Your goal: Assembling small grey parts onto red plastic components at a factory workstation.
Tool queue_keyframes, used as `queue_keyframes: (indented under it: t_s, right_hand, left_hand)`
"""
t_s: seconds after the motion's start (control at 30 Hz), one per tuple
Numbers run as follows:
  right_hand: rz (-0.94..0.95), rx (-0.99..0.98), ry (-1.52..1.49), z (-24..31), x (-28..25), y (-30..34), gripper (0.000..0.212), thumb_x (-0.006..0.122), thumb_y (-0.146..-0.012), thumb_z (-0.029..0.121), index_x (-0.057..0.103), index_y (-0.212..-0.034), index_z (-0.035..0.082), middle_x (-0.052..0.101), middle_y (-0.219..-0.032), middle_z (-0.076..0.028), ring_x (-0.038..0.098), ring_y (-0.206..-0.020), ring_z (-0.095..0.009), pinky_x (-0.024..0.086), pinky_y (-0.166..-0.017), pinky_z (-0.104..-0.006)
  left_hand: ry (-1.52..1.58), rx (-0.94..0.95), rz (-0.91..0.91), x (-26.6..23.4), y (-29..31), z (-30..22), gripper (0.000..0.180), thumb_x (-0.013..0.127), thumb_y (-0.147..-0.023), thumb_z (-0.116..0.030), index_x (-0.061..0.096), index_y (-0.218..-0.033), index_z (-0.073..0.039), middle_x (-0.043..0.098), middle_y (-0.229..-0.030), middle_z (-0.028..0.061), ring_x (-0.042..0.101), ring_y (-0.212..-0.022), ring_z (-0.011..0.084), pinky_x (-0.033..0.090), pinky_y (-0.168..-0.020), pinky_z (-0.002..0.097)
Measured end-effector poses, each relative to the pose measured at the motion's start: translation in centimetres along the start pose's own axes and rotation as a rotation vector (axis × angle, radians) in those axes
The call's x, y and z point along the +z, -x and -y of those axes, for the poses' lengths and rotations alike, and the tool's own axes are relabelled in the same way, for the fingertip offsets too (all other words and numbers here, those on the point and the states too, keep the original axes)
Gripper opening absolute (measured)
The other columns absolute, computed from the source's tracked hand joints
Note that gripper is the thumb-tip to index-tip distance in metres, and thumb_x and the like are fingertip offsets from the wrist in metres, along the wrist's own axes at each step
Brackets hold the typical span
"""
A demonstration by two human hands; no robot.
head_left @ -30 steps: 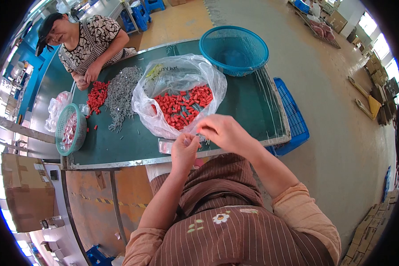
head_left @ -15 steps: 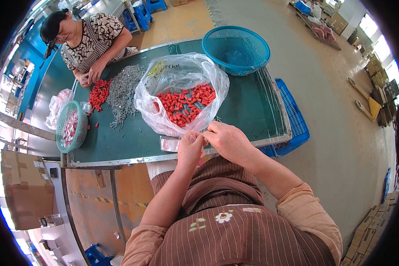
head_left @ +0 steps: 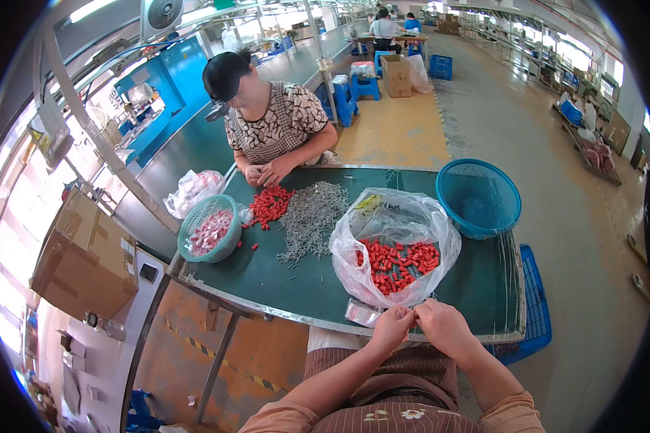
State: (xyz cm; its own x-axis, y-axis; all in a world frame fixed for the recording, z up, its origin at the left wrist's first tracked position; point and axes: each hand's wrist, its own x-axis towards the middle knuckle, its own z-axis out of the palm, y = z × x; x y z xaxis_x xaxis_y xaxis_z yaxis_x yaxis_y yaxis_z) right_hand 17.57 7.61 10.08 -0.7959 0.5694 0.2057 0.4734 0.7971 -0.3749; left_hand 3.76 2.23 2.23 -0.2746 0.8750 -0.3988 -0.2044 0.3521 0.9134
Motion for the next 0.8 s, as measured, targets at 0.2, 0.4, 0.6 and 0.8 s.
queue_keyframes:
  t_s: [0.2, 0.4, 0.6, 0.8]
  right_hand:
    - [-0.193, 0.033, -0.274, -1.4, -0.6, -0.9, 0.005, 0.058, -0.083, 0.006, 0.059, -0.087, 0.003, 0.06, -0.083, -0.016, 0.059, -0.081, -0.035, 0.047, -0.071, -0.0437]
    - [-0.145, 0.0, -0.187, -1.9, 1.5, -1.7, 0.007, 0.052, -0.084, 0.009, 0.056, -0.086, 0.003, 0.06, -0.081, -0.015, 0.059, -0.08, -0.035, 0.047, -0.068, -0.0433]
    - [-0.208, -0.004, -0.198, -2.0, 0.6, -1.0, 0.01, 0.058, -0.079, 0.006, 0.06, -0.089, 0.003, 0.062, -0.09, -0.012, 0.06, -0.087, -0.031, 0.049, -0.074, -0.0407]
    - [-0.198, -0.07, -0.09, -2.5, 1.3, 0.5, 0.007, 0.06, -0.078, 0.005, 0.061, -0.084, 0.003, 0.062, -0.098, -0.009, 0.059, -0.091, -0.029, 0.05, -0.075, -0.0386]
  left_hand:
    - [0.098, -0.061, 0.101, -0.8, -1.5, -0.4, 0.013, 0.057, -0.087, -0.016, 0.058, -0.079, -0.006, 0.058, -0.069, 0.0028, 0.052, -0.06, 0.01, 0.04, -0.051, 0.0283]
    - [0.087, -0.067, 0.041, -0.4, -0.2, -4.0, 0.017, 0.064, -0.086, -0.018, 0.053, -0.082, -0.006, 0.048, -0.062, -0.0005, 0.039, -0.043, 0.0067, 0.03, -0.036, 0.0234]
    - [0.181, -0.128, 0.078, -0.3, -0.6, -3.7, 0.015, 0.065, -0.085, -0.015, 0.054, -0.084, -0.006, 0.046, -0.062, -0.0018, 0.038, -0.044, 0.0057, 0.029, -0.037, 0.0232]
    - [0.388, -0.264, 0.214, -0.6, -0.4, -3.0, 0.01, 0.062, -0.087, -0.014, 0.055, -0.086, -0.008, 0.051, -0.068, -0.0017, 0.042, -0.051, 0.0055, 0.031, -0.043, 0.0212]
